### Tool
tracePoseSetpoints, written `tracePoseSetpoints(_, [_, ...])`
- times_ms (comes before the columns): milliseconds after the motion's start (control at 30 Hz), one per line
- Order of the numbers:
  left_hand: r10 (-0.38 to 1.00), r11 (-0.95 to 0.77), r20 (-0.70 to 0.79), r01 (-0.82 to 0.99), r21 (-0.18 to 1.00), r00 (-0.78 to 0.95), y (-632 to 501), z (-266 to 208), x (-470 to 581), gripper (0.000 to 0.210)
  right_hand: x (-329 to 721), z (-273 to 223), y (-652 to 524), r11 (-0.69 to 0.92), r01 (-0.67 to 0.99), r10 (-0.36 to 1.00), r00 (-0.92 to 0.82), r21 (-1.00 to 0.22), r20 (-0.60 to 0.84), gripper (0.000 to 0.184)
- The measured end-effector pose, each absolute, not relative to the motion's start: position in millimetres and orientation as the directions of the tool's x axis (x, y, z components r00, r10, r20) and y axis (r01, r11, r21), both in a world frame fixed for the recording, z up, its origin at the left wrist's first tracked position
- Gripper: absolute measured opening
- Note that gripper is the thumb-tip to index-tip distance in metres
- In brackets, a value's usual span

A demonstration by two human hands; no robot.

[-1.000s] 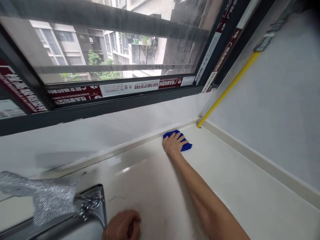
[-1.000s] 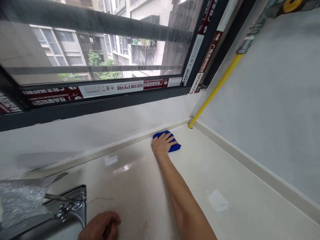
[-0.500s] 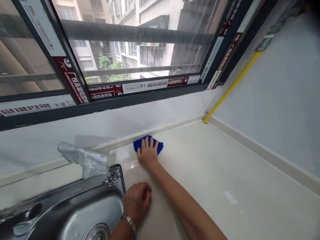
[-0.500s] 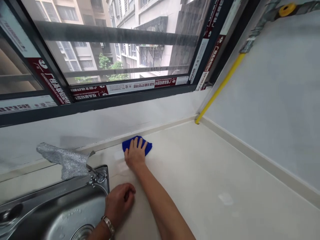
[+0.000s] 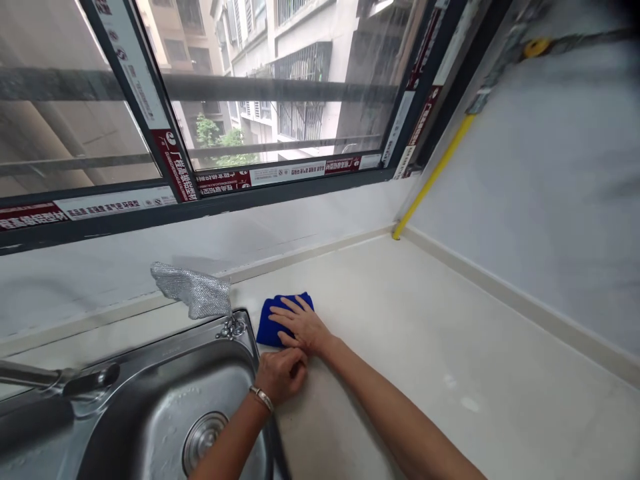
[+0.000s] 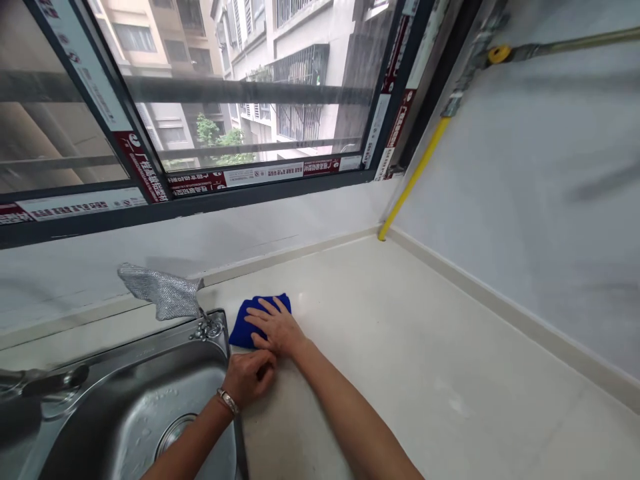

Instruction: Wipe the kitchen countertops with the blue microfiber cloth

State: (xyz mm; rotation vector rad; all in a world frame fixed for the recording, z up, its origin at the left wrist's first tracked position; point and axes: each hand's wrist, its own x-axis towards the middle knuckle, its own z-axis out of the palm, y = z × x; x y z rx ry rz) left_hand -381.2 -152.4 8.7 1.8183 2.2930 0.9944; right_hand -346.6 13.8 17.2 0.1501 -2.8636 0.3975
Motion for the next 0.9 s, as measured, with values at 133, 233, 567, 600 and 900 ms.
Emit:
tracePoseSetpoints(133, [0.897,0.130,0.301,0.844,0.521,-0.324,-157,16,-376,0.016,-284,18,13,0.968,-0.075,-0.008,-0.963,-0.238,0.270,0.047])
tracePoseSetpoints(233, [0.894,0.188,0.253,0.822,0.537,-0.369,-164,20,-364,0.017,-230,22,6,0.973,0.008,0.067,-0.966,-0.231,0.248,0.050])
tracePoseSetpoints(567, [0.834,0.431,0.145,0.793,0.430,-0.532,-166,11,-341,0.025,-20,22,-56,0.929,0.345,0.367,-0.908,-0.137,0.202,0.068])
tracePoseSetpoints(600, [0.839,0.408,0.174,0.807,0.427,-0.516,-166,10,-341,0.026,3,20,-59,0.917,0.383,0.398,-0.891,-0.110,0.217,0.070])
tracePoseSetpoints(900, [0.791,0.580,0.088,0.787,0.210,-0.606,-166,32,-302,0.050,177,-10,-68,0.660,0.749,0.692,-0.639,0.065,0.336,0.065])
